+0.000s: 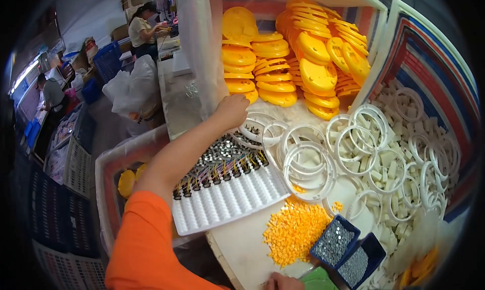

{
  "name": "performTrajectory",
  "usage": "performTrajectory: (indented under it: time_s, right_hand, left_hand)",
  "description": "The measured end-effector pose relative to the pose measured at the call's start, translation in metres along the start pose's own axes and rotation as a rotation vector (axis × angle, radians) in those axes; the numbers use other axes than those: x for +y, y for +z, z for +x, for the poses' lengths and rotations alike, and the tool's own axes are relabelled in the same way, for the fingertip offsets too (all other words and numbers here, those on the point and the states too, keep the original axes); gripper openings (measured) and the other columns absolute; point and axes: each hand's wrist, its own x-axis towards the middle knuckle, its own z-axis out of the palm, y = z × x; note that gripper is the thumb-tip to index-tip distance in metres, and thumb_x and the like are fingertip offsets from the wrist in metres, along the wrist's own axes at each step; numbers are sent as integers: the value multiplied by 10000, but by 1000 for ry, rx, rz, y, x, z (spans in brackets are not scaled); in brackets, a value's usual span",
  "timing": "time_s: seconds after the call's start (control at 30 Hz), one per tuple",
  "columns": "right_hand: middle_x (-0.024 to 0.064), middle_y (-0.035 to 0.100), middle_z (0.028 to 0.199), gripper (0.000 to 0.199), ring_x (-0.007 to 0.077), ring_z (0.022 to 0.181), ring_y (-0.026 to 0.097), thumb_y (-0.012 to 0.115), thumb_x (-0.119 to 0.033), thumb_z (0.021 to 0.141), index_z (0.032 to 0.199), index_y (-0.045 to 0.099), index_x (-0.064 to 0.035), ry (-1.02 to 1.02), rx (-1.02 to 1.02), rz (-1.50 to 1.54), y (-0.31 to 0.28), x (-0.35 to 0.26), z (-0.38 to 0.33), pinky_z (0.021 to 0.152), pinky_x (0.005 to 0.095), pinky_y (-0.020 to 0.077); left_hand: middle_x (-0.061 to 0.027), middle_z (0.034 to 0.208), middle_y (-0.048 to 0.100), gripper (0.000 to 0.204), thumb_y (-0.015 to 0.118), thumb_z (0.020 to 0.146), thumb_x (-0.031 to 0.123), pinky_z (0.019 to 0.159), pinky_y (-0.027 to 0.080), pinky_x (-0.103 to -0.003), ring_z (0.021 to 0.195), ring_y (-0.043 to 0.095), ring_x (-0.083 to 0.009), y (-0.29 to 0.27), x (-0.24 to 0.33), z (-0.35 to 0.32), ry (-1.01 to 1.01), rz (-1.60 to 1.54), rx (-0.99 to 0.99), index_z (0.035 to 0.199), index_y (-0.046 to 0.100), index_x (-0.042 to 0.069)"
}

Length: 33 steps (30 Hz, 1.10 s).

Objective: Assemble yellow plastic toy components using pneumatic tools and small metal parts.

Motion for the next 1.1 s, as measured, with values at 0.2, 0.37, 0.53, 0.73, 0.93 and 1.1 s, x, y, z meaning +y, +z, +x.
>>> performTrajectory:
  time_s: [0.2, 0.37, 0.53, 0.73, 0.93, 1.1]
  right_hand:
    - [174, 655, 733, 132, 374, 656, 629, 659, -158, 873, 930, 713, -51, 15, -48, 23, 3, 11, -6, 612, 483, 496]
    - [152, 670, 740, 158, 356, 675, 643, 681, -215, 861, 931, 731, -83, 69, -23, 12, 17, 26, -19, 626, 490, 505]
    - [151, 654, 715, 151, 346, 661, 634, 701, -224, 854, 905, 723, -84, 5, -62, 11, 14, 29, -15, 613, 491, 490]
    - [165, 637, 703, 102, 361, 626, 610, 706, -137, 837, 891, 694, -51, 34, 45, 139, -4, 8, 0, 590, 470, 470]
    - [177, 637, 719, 86, 370, 656, 614, 685, -128, 846, 875, 691, -47, 28, 28, 117, -7, 6, -1, 604, 481, 469]
    - [184, 633, 726, 74, 379, 674, 612, 677, -119, 844, 855, 683, -46, -60, 76, 145, 2, 9, -10, 621, 483, 477]
  left_hand:
    - [-117, 1235, 638, 256, 578, 903, 155, 980, 488, -443, 1184, 599, -274, 68, -50, 50, -121, 348, 254, 1122, 686, 76]
    - [-101, 1145, 689, 248, 558, 923, 167, 939, 510, -451, 1087, 655, -255, 66, -59, 69, -207, 328, 88, 1102, 708, 86]
    - [-67, 961, 725, 191, 574, 897, 160, 791, 531, -433, 978, 694, -232, 61, -65, 81, -192, 561, 18, 991, 733, 112]
    - [-47, 965, 700, 160, 603, 867, 154, 806, 512, -424, 956, 672, -219, 3, -44, 88, 45, 585, 261, 990, 699, 120]
    - [-34, 977, 670, 171, 610, 849, 151, 798, 507, -398, 980, 651, -222, -30, -31, 100, 48, 422, 493, 1008, 669, 134]
    - [-115, 1023, 714, 228, 592, 863, 74, 869, 535, -438, 978, 667, -311, -85, 5, 106, 140, 28, 829, 1055, 712, 87]
